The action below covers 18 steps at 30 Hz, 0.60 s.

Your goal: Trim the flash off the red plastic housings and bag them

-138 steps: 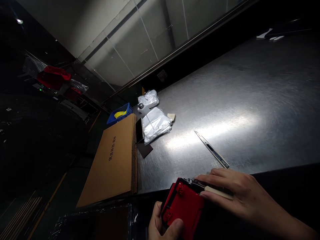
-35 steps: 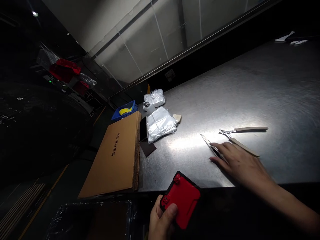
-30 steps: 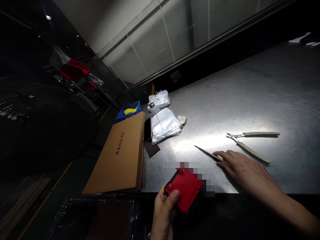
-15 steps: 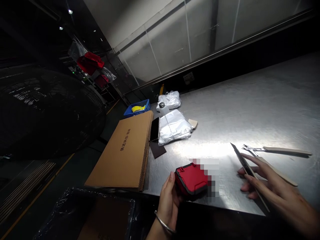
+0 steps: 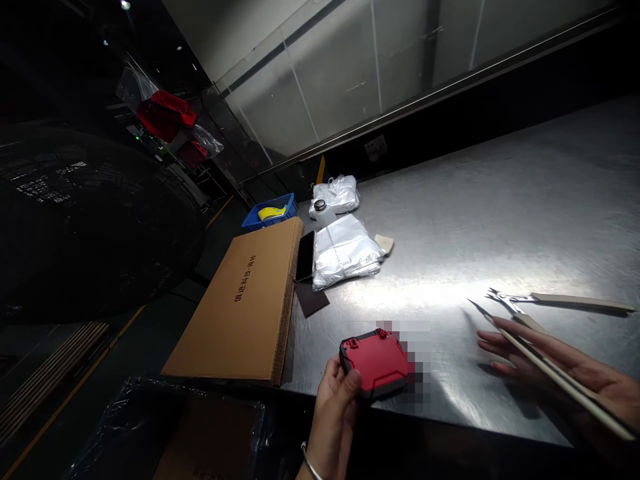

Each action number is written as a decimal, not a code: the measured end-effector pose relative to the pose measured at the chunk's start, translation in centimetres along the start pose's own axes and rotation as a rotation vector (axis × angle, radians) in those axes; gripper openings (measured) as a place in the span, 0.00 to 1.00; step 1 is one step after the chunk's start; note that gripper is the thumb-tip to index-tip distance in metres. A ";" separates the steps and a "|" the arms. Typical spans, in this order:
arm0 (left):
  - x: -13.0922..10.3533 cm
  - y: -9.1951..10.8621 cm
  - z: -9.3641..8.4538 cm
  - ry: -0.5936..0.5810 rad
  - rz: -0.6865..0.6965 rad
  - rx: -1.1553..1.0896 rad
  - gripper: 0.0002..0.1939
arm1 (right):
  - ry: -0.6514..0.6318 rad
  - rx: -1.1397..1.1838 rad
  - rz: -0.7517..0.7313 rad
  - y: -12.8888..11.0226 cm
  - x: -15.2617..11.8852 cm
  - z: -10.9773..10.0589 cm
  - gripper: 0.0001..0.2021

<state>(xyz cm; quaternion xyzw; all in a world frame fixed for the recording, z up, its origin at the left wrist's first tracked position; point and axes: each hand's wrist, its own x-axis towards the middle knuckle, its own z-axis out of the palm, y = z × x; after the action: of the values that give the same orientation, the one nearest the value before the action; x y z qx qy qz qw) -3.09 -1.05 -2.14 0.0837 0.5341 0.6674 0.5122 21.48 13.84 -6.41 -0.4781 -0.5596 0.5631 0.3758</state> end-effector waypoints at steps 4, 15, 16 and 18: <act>-0.4 -0.4 -0.2 0.017 0.057 0.107 0.34 | 0.102 0.248 0.259 -0.3 -0.2 0.9 0.31; -1.8 0.3 0.6 0.027 0.212 0.486 0.38 | 0.163 0.316 0.160 -0.5 -0.4 1.2 0.17; -2.3 0.8 0.8 0.024 0.265 0.595 0.35 | 0.202 0.345 0.176 -0.9 -0.6 1.1 0.15; -3.3 1.6 1.0 0.023 0.375 0.814 0.31 | 0.278 0.382 0.189 -2.2 -1.6 1.2 0.11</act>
<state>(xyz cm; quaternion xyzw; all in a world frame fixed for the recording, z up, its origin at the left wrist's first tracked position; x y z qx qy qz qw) -1.81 -2.83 0.99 0.3665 0.7345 0.4850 0.3016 20.47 12.17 -4.17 -0.5216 -0.3388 0.6201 0.4782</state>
